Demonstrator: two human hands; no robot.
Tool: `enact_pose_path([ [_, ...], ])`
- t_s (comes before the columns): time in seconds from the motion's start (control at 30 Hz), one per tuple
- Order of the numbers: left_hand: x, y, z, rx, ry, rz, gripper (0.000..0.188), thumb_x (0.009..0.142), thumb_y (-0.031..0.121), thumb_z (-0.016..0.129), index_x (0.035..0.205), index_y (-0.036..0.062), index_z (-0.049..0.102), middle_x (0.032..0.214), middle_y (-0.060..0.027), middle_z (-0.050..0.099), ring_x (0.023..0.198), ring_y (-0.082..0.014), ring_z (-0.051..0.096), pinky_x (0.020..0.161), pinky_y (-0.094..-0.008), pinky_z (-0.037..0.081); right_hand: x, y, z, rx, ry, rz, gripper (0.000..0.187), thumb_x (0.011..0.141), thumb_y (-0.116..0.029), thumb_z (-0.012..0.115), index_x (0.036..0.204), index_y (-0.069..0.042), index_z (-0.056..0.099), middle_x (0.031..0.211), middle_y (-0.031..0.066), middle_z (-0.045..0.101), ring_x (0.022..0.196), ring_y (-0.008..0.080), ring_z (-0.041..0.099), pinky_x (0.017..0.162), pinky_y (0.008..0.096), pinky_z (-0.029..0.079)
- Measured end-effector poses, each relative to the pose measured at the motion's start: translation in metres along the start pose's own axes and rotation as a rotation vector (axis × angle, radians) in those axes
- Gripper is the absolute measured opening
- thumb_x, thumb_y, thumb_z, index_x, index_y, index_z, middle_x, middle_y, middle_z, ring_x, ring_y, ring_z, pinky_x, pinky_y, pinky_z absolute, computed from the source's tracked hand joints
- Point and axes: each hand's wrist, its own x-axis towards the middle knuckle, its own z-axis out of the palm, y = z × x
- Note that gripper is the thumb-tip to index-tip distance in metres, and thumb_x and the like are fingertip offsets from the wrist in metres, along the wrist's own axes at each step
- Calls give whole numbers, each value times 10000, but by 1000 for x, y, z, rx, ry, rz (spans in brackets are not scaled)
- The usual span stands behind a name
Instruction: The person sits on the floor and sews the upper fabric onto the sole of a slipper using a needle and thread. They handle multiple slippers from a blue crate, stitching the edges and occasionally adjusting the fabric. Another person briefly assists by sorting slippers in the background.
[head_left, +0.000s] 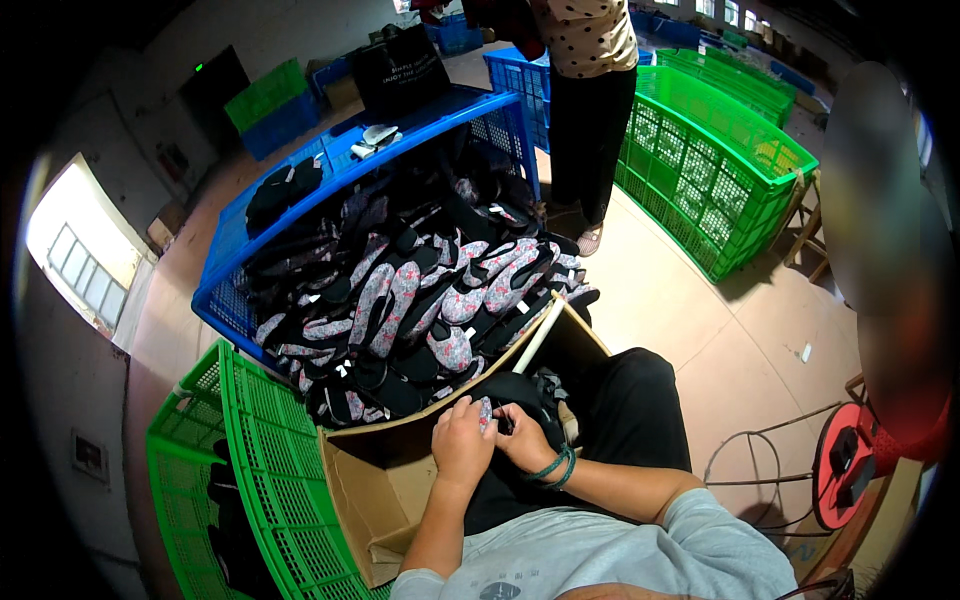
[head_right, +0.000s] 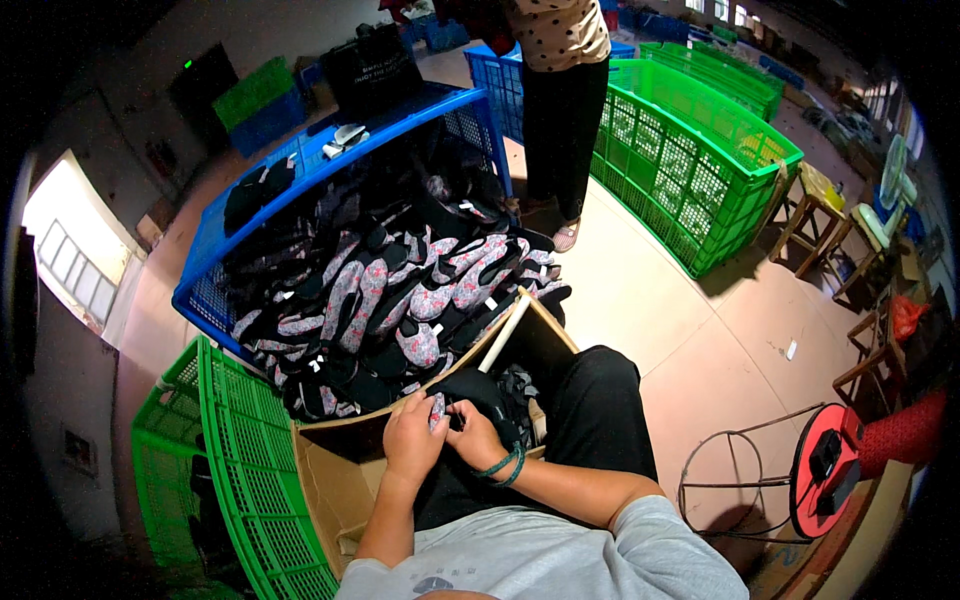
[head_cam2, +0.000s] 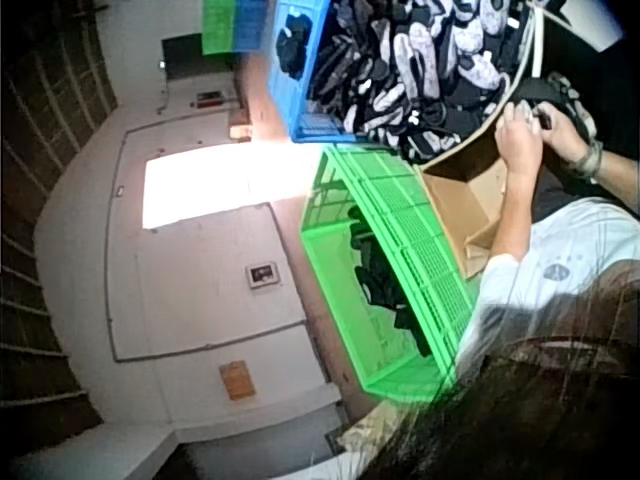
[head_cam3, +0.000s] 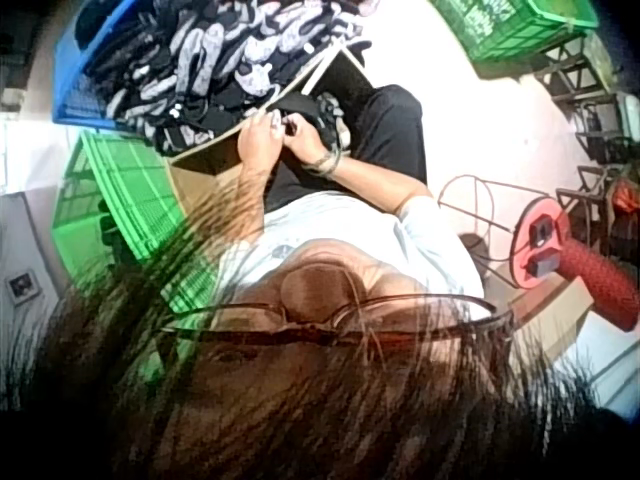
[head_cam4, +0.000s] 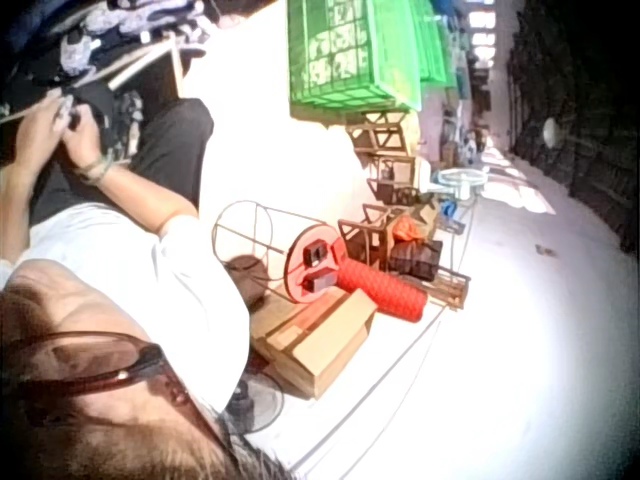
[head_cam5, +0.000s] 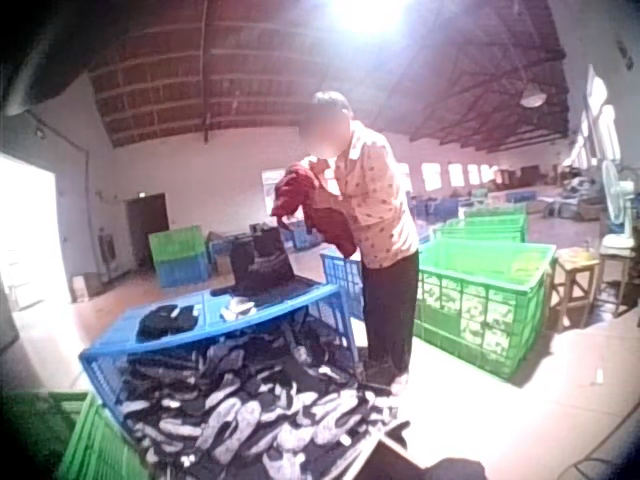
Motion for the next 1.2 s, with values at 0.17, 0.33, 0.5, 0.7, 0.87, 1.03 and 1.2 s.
enact_pose_path([
  [0.17, -1, 2, -1, 20, 11, 9, 394, 747, 188, 691, 1088, -8, 681, 1209, -199, 636, 1064, -365, 617, 940, -426, 484, -1, 0, 0, 22, -7, -5, 365, 814, -164, 743, 1105, -18, 578, 927, 65, 639, 726, 119, 526, 671, 286, 458],
  [0.33, 0, 4, -1, 18, 0, -6, 390, 750, 193, 687, 1088, -4, 687, 1201, -193, 641, 1063, -367, 614, 940, -436, 482, -2, -4, -1, 63, -20, 37, 335, 827, -116, 737, 1105, -28, 573, 992, 25, 609, 851, 78, 517, 772, 244, 459],
  [0.5, -2, 1, 3, 52, 4, -7, 383, 749, 211, 709, 1081, 22, 690, 1207, -151, 635, 1068, -340, 596, 903, -453, 474, -3, -8, -2, 105, -51, 95, 327, 839, -114, 729, 1110, -26, 568, 1005, 23, 605, 889, 85, 525, 801, 249, 457],
  [0.7, -2, 6, -2, 38, 3, -5, 387, 746, 189, 694, 1084, 0, 693, 1188, -182, 646, 1065, -365, 604, 931, -445, 482, -2, -1, -1, 99, -41, 68, 289, 858, -96, 706, 1099, -23, 564, 1006, 20, 602, 891, 81, 519, 803, 241, 449],
  [0.87, -2, 6, -1, 51, 5, 8, 388, 745, 187, 696, 1085, 0, 692, 1185, -182, 646, 1062, -364, 604, 930, -447, 482, -1, 7, 0, 114, -43, 36, 295, 850, -97, 712, 1095, -21, 567, 1000, 22, 605, 880, 87, 525, 795, 247, 453],
  [1.03, -2, 7, -4, 52, -9, 3, 383, 753, 183, 694, 1088, -2, 690, 1194, -180, 641, 1067, -364, 598, 936, -448, 475, -4, -10, -3, 64, -28, 8, 331, 836, -132, 733, 1099, -18, 568, 985, 30, 616, 847, 91, 532, 765, 256, 461],
  [1.2, -4, 8, -4, 55, -7, 11, 387, 759, 184, 698, 1098, -2, 681, 1197, -177, 636, 1077, -362, 591, 935, -449, 470, -4, -3, -2, 37, -25, 26, 353, 839, -161, 734, 1108, -6, 567, 965, 59, 638, 790, 107, 548, 716, 272, 470],
])
